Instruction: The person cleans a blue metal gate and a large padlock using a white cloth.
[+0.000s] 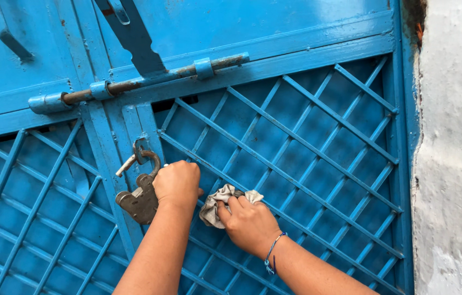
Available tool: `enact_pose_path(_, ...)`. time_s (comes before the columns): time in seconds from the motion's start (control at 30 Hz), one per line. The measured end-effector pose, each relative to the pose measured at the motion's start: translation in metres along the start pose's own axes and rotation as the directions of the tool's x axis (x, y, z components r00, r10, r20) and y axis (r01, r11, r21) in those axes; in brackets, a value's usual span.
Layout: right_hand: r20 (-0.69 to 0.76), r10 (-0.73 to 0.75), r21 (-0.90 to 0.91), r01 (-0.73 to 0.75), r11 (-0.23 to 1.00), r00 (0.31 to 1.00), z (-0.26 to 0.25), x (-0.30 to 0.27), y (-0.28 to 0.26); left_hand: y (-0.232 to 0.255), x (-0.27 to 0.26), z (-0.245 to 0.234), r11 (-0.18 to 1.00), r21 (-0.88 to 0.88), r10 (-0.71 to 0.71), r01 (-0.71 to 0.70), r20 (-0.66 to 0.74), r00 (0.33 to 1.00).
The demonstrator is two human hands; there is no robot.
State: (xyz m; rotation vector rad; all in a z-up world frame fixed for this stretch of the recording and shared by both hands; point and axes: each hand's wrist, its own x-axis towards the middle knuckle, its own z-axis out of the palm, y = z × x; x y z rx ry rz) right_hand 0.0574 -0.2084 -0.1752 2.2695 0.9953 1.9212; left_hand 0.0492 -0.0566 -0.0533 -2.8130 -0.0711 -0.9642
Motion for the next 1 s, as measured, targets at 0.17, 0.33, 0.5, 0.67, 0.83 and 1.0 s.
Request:
enact_pose_path(0.17,-0.013,-0.025,0.033,0.025,0.999,1.0,-0.006,0.001,0.002,-0.017,0.009,0.018,0.997,-0.066,0.033,-0.042,-0.128,0.991)
enact_pose_path(0.33,-0.164,-0.147,-0.005,0.149,0.989,0.975,-0.025,0.008,0.003,-0.036,0.008,0.007,0.944,-0.327,0.024,-0.05,-0.084,0.996)
enact_pose_path(0.5,0.014,0.067,-0.055,-0.066,0.996,0.998,0.007,0.052,-0.022,-0.039,-0.003,0.01,0.858,-0.503,-0.046,-0.108,-0.284,0.958)
enact_pose_path(0.67,0.148,0.103,-0.115,-0.086,0.99,0.984,0.03,0.063,-0.028,-0.037,0.0,0.015,0.881,-0.461,-0.083,-0.104,-0.367,0.927)
enact_pose_path(0.83,0.266,-0.105,0.232,0.042,0.972,0.958,0.006,0.068,0.001,-0.032,-0.006,-0.01,0.893,-0.444,-0.121,-0.071,-0.389,0.913)
enact_pose_path(1.0,0.348,-0.036,0.337,-0.089,0.937,0.937,-0.016,0.065,-0.003,-0.024,-0.014,-0.018,0.876,-0.482,-0.186,-0.022,-0.379,0.906)
